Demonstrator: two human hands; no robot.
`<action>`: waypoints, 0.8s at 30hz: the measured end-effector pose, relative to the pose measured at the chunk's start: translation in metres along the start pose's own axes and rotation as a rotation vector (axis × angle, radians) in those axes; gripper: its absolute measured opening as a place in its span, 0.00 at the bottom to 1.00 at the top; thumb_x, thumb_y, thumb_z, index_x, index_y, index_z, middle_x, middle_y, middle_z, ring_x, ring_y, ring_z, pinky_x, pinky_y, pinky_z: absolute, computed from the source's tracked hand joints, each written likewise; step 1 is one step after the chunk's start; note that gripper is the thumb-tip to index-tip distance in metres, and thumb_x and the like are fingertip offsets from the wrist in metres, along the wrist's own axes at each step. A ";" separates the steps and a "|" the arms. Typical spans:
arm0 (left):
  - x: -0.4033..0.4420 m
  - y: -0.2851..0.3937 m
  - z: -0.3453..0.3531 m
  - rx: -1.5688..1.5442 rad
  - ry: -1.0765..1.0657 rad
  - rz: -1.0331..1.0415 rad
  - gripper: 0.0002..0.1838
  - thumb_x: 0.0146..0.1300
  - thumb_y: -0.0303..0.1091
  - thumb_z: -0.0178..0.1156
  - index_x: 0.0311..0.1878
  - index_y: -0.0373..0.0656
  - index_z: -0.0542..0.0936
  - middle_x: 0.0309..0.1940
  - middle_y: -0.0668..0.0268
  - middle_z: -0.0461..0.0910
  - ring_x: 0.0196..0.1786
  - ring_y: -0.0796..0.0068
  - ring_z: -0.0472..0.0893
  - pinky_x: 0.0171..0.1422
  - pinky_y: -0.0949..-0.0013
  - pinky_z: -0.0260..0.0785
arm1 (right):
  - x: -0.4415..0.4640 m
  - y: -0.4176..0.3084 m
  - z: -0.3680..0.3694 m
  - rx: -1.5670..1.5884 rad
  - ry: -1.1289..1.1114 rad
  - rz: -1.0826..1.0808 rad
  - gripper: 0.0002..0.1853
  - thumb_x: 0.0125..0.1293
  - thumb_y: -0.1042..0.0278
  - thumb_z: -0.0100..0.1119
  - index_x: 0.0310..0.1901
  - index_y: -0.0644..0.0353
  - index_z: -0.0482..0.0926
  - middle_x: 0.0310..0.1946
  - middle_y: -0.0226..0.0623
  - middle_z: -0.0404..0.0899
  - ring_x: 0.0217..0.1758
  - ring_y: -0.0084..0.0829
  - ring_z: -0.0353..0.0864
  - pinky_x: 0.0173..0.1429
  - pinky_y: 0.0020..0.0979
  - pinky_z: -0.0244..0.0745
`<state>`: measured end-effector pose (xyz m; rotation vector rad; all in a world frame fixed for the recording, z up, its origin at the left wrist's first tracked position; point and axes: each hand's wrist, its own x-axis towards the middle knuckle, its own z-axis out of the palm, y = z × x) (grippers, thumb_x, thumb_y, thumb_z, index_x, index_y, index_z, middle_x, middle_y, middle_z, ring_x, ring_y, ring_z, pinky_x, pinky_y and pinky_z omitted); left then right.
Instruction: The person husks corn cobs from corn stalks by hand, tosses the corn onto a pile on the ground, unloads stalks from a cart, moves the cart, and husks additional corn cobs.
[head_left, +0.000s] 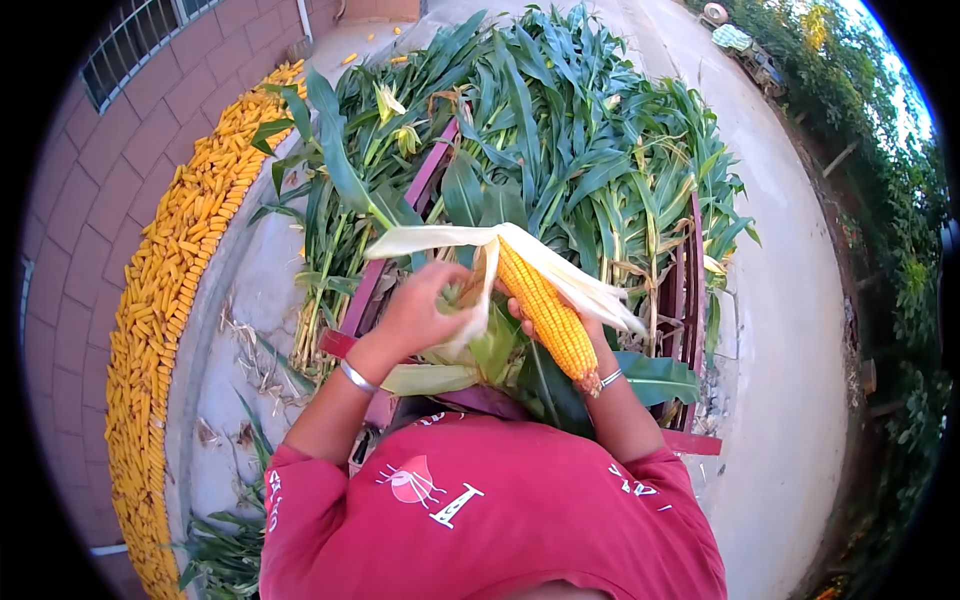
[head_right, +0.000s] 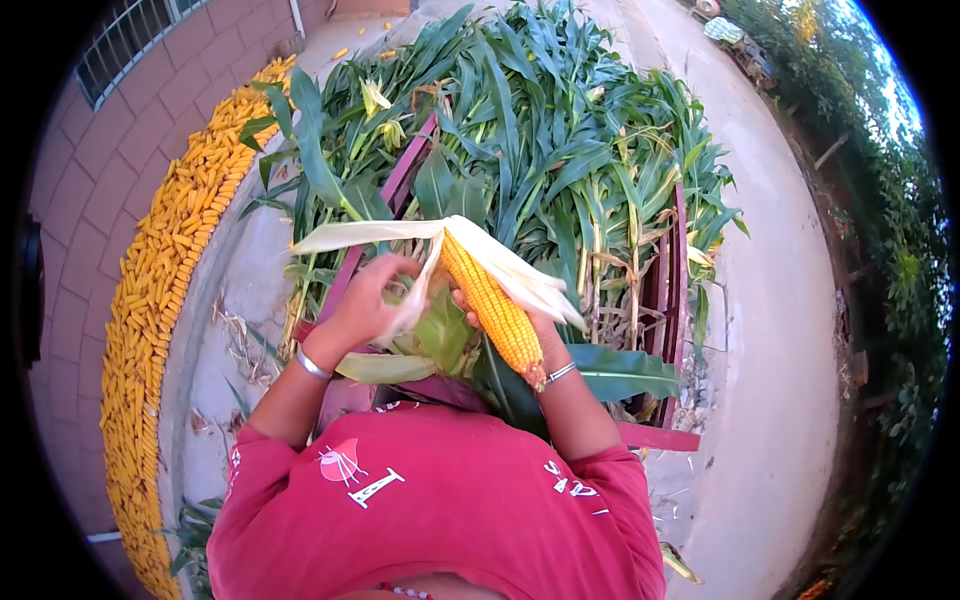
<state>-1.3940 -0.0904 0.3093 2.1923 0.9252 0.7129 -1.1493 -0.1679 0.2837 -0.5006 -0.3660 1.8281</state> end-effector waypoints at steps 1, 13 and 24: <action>0.002 -0.006 -0.003 0.071 0.142 0.073 0.39 0.45 0.44 0.75 0.60 0.43 0.70 0.55 0.55 0.73 0.59 0.58 0.73 0.63 0.60 0.66 | 0.000 -0.001 0.009 -0.034 -0.046 -0.012 0.30 0.69 0.56 0.51 0.67 0.63 0.60 0.57 0.52 0.72 0.54 0.51 0.77 0.46 0.44 0.84; 0.051 0.020 -0.024 -0.228 -0.266 0.288 0.19 0.61 0.40 0.64 0.48 0.36 0.77 0.43 0.60 0.76 0.44 0.69 0.77 0.51 0.67 0.69 | -0.003 0.007 0.046 -0.226 -0.117 0.400 0.35 0.61 0.69 0.61 0.69 0.53 0.58 0.56 0.42 0.73 0.42 0.32 0.79 0.38 0.32 0.80; 0.073 0.009 -0.005 -1.055 0.225 -0.312 0.15 0.73 0.44 0.47 0.34 0.43 0.69 0.19 0.67 0.71 0.26 0.75 0.74 0.35 0.71 0.69 | 0.010 0.014 0.029 -0.898 -0.229 0.050 0.48 0.51 0.70 0.72 0.70 0.59 0.52 0.59 0.38 0.68 0.52 0.26 0.74 0.57 0.27 0.72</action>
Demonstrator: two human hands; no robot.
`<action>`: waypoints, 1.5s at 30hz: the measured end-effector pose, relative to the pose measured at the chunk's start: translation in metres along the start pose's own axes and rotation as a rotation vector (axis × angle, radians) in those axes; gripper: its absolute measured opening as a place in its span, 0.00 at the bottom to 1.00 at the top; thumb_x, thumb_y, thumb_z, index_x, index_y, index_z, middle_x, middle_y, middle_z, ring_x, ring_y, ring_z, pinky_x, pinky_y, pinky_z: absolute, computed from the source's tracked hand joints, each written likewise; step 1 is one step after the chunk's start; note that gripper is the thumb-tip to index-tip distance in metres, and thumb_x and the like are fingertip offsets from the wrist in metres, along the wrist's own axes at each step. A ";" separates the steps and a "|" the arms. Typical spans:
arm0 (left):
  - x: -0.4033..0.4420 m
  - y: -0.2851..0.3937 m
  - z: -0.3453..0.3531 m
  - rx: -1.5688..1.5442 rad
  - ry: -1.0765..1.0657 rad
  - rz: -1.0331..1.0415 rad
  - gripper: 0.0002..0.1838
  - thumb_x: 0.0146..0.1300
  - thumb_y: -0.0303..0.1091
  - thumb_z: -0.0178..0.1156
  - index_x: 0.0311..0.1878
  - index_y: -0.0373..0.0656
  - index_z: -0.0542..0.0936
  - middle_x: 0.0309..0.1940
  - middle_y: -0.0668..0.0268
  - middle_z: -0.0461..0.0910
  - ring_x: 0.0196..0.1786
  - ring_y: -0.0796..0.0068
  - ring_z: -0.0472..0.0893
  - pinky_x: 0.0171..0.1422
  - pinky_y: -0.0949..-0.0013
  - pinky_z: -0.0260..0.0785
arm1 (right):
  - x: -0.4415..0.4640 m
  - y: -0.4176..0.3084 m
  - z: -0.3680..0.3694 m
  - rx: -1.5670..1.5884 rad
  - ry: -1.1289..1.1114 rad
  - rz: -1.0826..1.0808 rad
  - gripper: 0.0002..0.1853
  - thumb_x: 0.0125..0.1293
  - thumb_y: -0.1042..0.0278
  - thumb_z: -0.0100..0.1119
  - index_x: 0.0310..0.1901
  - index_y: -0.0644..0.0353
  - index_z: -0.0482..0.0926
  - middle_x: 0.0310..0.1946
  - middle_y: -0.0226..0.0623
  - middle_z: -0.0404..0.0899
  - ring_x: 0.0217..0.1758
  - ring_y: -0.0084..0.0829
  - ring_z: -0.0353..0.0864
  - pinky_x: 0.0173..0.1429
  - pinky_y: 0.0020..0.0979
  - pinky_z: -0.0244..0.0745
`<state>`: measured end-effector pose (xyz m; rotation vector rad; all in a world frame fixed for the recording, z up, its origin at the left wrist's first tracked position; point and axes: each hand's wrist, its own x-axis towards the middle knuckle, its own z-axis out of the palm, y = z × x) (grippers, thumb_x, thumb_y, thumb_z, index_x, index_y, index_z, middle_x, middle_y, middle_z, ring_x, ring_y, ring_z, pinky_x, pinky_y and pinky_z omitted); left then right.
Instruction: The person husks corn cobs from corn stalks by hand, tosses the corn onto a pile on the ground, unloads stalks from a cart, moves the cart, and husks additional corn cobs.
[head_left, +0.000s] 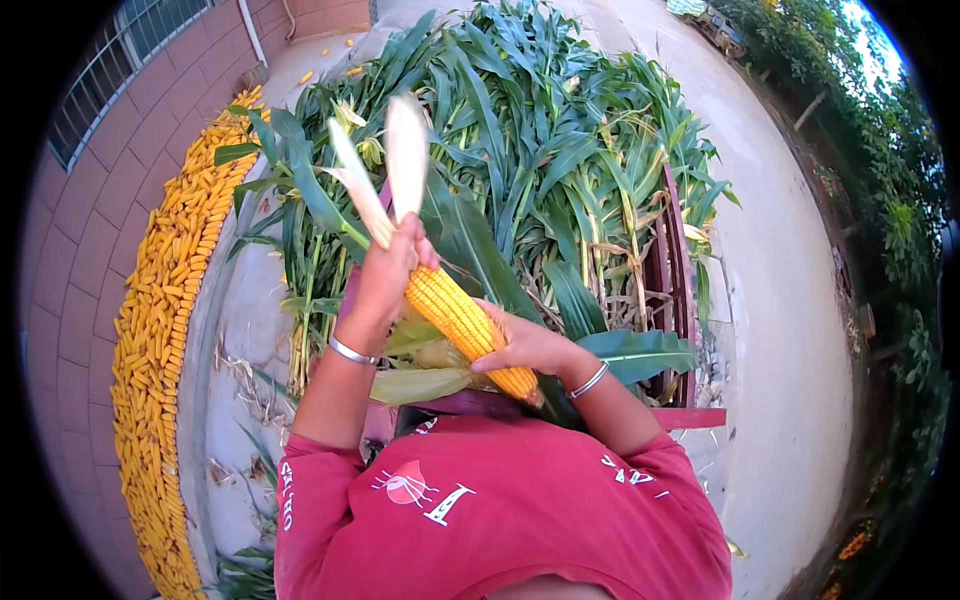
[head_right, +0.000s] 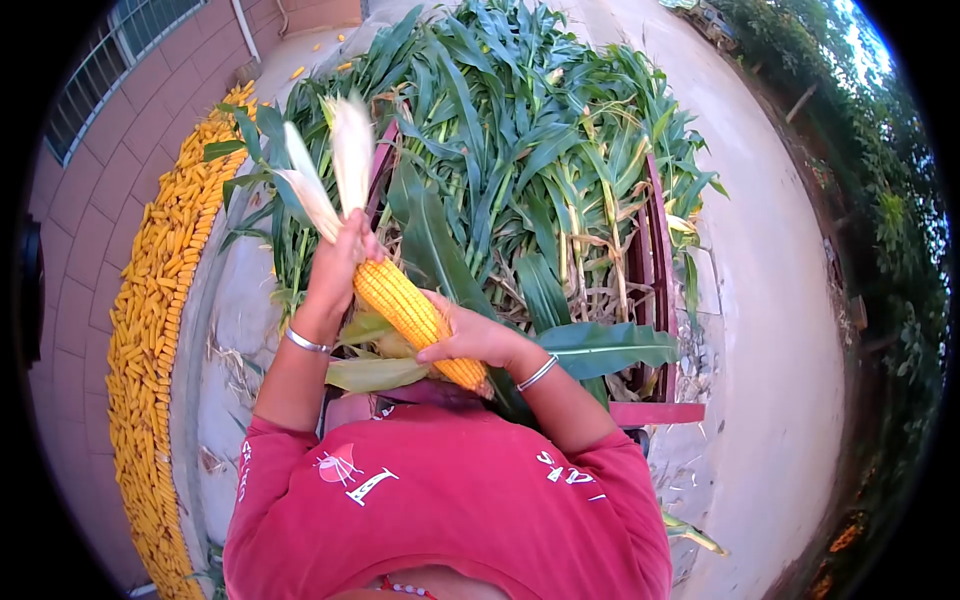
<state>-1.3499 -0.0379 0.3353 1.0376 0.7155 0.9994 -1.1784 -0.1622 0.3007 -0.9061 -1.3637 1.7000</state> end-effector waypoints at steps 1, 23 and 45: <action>0.003 0.003 0.002 -0.129 0.015 -0.004 0.15 0.73 0.44 0.47 0.33 0.44 0.68 0.17 0.70 0.66 0.23 0.76 0.69 0.34 0.71 0.67 | -0.005 -0.005 0.003 -0.093 0.103 0.029 0.46 0.50 0.72 0.72 0.69 0.62 0.55 0.56 0.34 0.70 0.56 0.22 0.71 0.62 0.25 0.66; 0.027 0.038 -0.026 -0.377 0.203 0.318 0.16 0.71 0.46 0.51 0.28 0.49 0.68 0.16 0.77 0.57 0.19 0.83 0.56 0.26 0.76 0.55 | -0.004 -0.001 0.002 0.589 0.409 -0.315 0.26 0.54 0.57 0.66 0.49 0.66 0.70 0.37 0.37 0.76 0.36 0.29 0.77 0.41 0.30 0.77; 0.005 0.042 0.014 -0.308 -0.380 -0.145 0.13 0.69 0.41 0.53 0.37 0.40 0.76 0.29 0.63 0.79 0.39 0.66 0.81 0.50 0.63 0.74 | -0.018 -0.048 -0.003 -0.909 0.435 -0.091 0.30 0.51 0.61 0.69 0.54 0.60 0.67 0.36 0.50 0.80 0.42 0.48 0.81 0.47 0.39 0.76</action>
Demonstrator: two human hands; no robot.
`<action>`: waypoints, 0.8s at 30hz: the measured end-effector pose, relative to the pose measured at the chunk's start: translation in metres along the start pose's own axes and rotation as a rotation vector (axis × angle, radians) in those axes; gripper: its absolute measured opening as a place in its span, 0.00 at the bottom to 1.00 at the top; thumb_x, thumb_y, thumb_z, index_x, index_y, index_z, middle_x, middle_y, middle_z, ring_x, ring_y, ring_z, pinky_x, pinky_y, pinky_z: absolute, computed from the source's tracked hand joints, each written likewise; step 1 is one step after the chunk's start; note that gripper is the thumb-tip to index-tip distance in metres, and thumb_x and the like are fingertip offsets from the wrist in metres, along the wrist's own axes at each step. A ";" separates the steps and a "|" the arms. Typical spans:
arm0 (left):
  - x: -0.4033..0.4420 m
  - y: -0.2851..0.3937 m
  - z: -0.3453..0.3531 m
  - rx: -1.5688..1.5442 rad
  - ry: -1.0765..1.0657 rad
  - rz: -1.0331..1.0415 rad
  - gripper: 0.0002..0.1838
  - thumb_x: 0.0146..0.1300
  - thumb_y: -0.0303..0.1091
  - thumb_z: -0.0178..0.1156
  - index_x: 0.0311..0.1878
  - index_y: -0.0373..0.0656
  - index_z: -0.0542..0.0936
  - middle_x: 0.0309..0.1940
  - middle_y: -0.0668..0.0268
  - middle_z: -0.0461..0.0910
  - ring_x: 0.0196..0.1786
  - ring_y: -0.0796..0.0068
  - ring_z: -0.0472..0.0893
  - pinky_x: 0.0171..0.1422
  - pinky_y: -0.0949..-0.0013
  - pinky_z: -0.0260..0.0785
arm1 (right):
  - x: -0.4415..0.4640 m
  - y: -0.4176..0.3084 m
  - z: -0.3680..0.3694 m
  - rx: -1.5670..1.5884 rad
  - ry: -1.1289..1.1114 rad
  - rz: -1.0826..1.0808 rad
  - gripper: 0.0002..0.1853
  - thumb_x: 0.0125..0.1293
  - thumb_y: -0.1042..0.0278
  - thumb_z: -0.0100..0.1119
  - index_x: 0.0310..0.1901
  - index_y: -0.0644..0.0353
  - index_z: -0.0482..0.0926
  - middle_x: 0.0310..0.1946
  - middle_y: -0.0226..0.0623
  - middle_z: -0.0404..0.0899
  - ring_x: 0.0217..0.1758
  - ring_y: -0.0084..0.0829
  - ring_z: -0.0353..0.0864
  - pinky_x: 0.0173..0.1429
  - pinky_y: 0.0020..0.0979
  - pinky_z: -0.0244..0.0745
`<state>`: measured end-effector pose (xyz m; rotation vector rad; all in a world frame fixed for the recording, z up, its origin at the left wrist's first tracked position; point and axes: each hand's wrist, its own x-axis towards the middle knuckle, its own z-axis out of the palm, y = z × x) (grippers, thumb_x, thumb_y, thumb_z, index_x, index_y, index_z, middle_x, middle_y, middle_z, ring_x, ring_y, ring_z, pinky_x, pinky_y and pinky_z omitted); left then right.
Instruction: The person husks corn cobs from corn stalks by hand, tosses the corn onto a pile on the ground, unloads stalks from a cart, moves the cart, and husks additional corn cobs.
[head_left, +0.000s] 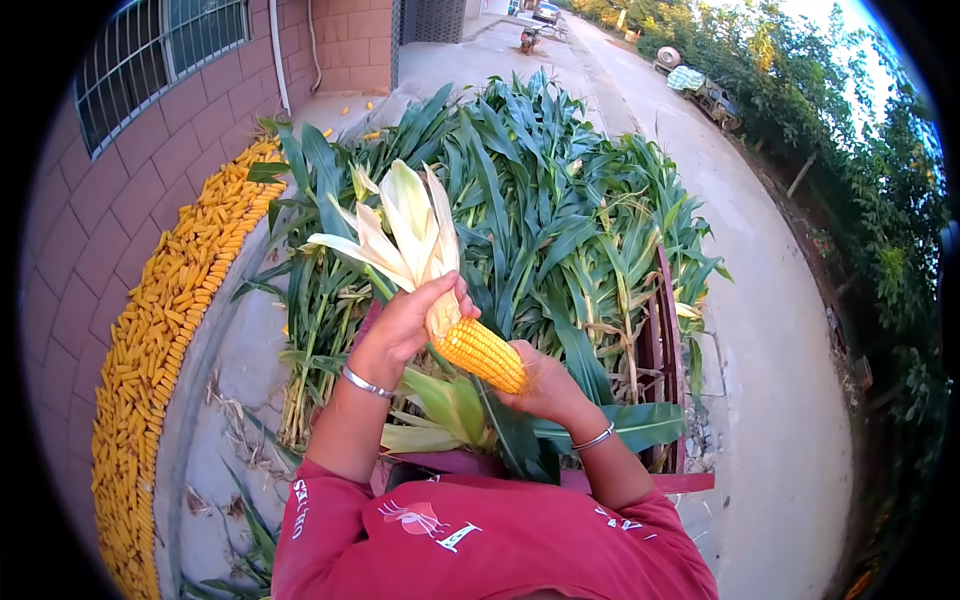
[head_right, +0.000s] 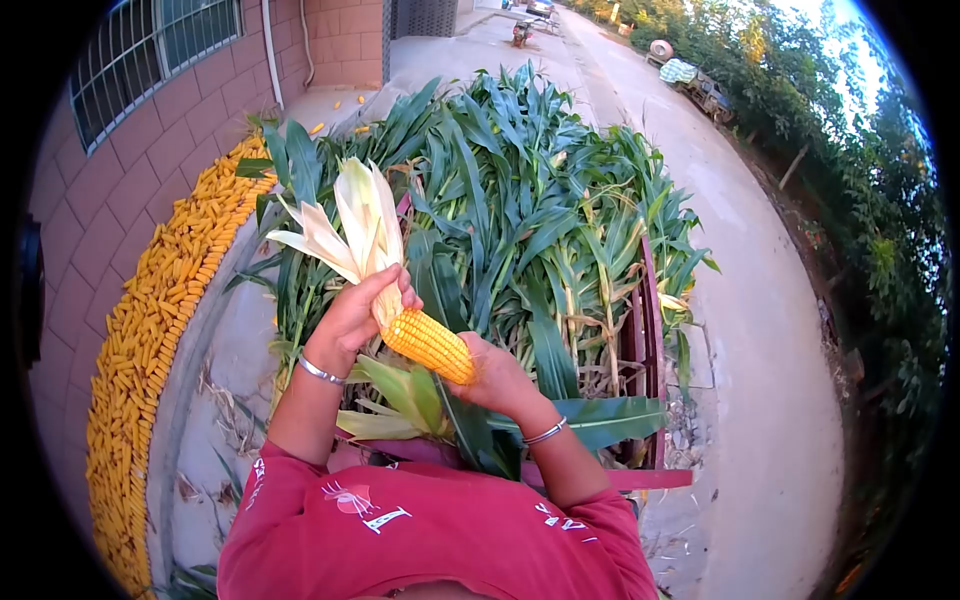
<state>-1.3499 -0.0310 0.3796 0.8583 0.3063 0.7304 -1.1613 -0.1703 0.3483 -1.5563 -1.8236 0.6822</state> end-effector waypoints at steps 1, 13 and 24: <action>0.000 0.001 0.004 0.014 0.047 -0.004 0.13 0.70 0.41 0.53 0.34 0.42 0.75 0.25 0.65 0.76 0.34 0.68 0.79 0.47 0.64 0.73 | 0.000 0.002 0.000 -0.073 0.010 0.009 0.30 0.51 0.61 0.69 0.54 0.60 0.68 0.37 0.50 0.79 0.43 0.49 0.80 0.47 0.40 0.76; 0.040 -0.013 0.010 -0.362 0.344 0.277 0.24 0.73 0.49 0.43 0.19 0.53 0.57 0.11 0.75 0.52 0.16 0.74 0.58 0.31 0.70 0.59 | 0.001 0.013 0.007 0.172 -0.065 0.031 0.40 0.47 0.68 0.75 0.61 0.59 0.62 0.41 0.37 0.77 0.43 0.26 0.78 0.46 0.32 0.76; 0.082 0.004 0.009 -0.566 0.285 0.396 0.24 0.74 0.47 0.40 0.19 0.53 0.56 0.11 0.76 0.47 0.15 0.78 0.50 0.31 0.68 0.57 | 0.014 -0.018 0.059 1.011 0.294 0.265 0.29 0.54 0.80 0.67 0.56 0.62 0.65 0.43 0.32 0.77 0.42 0.22 0.78 0.44 0.26 0.75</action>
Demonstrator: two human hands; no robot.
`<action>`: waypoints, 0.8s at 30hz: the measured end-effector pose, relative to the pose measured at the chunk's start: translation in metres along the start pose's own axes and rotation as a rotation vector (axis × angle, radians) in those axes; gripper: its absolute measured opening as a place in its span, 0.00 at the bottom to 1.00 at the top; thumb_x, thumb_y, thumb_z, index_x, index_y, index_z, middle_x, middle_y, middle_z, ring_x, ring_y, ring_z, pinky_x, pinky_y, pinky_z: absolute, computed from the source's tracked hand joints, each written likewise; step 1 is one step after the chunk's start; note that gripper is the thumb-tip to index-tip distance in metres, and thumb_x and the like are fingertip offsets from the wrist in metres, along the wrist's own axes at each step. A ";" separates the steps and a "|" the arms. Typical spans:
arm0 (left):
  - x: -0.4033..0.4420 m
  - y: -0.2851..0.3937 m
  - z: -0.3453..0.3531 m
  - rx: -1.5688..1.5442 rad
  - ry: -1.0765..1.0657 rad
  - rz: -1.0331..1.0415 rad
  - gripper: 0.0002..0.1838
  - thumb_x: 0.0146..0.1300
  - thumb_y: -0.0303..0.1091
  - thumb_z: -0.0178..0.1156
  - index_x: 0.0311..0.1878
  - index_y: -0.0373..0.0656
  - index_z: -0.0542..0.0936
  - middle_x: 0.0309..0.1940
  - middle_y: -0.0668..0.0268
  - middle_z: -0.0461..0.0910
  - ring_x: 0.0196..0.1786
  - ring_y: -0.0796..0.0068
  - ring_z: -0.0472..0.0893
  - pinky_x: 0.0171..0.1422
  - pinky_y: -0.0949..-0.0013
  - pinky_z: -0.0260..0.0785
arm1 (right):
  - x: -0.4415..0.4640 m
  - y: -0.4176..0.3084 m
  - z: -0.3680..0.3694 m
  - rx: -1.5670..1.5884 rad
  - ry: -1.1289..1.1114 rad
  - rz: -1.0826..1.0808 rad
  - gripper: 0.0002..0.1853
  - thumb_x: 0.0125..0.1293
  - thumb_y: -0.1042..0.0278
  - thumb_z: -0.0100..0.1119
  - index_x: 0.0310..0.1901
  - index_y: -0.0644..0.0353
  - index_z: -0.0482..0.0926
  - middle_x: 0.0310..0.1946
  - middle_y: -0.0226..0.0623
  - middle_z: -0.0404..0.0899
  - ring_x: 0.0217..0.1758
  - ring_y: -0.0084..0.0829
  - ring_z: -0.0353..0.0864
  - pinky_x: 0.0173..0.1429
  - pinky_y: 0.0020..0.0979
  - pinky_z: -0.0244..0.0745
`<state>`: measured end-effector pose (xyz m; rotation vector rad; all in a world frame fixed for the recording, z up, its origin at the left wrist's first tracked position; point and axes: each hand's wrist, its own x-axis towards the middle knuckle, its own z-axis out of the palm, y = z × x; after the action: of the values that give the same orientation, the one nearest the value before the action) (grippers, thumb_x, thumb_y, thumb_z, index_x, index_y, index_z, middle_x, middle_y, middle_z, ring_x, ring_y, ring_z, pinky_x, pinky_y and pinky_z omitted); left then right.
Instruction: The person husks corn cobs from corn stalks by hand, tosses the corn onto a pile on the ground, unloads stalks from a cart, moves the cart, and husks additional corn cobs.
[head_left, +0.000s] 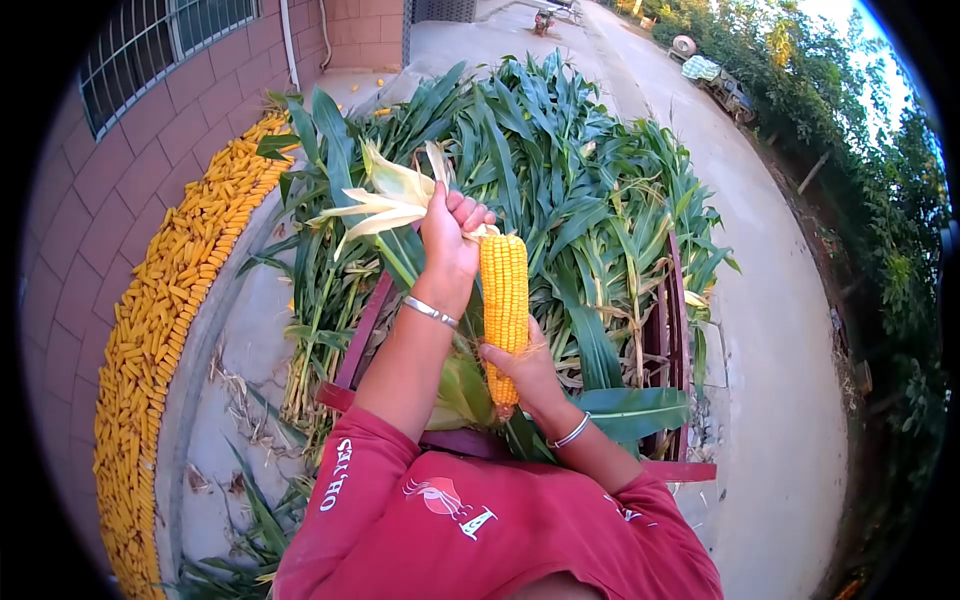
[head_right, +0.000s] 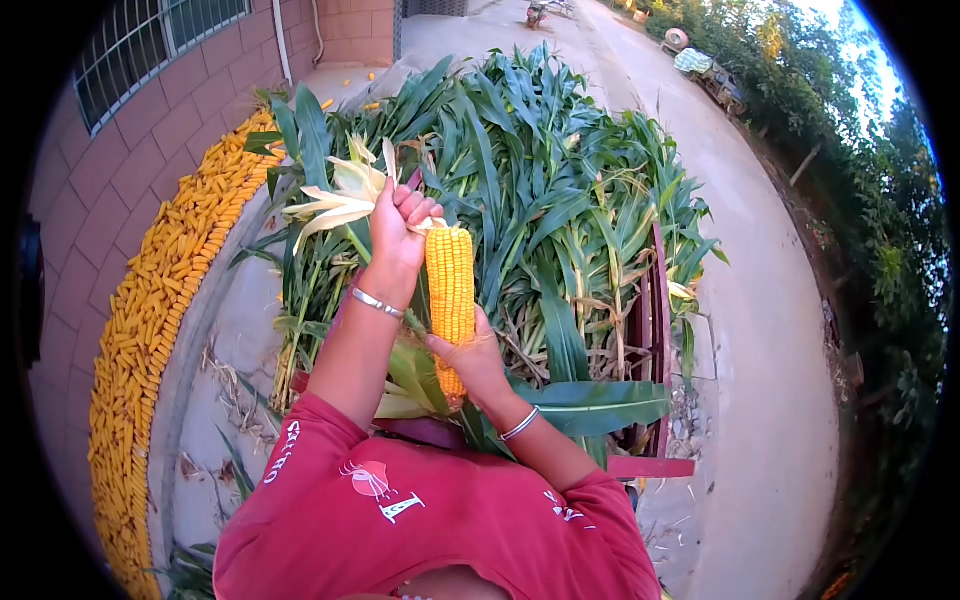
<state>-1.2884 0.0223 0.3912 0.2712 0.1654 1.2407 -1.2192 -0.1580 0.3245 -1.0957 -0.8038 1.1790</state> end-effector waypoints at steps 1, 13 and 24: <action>-0.003 0.001 0.002 -0.001 0.003 -0.001 0.24 0.74 0.47 0.40 0.19 0.53 0.56 0.11 0.76 0.47 0.15 0.78 0.50 0.31 0.68 0.57 | 0.002 0.001 -0.005 -0.134 -0.024 -0.114 0.29 0.54 0.79 0.67 0.57 0.62 0.65 0.41 0.32 0.77 0.39 0.23 0.78 0.42 0.26 0.75; -0.042 -0.022 -0.013 1.697 -0.647 1.076 0.07 0.47 0.30 0.60 0.30 0.40 0.78 0.25 0.61 0.77 0.30 0.62 0.78 0.37 0.61 0.70 | 0.001 -0.004 -0.035 -0.935 -0.406 -0.085 0.38 0.52 0.64 0.70 0.62 0.66 0.62 0.41 0.39 0.78 0.40 0.26 0.78 0.46 0.29 0.75; -0.093 0.063 -0.022 1.541 -0.102 0.048 0.26 0.60 0.42 0.65 0.58 0.40 0.76 0.50 0.63 0.80 0.52 0.72 0.78 0.58 0.68 0.68 | -0.017 -0.007 -0.093 -0.186 0.054 0.153 0.21 0.59 0.65 0.66 0.50 0.60 0.69 0.32 0.32 0.76 0.30 0.25 0.79 0.33 0.26 0.75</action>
<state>-1.3809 -0.0444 0.3859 1.6539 1.0226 0.9099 -1.1351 -0.1961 0.3039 -1.3567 -0.8107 1.2135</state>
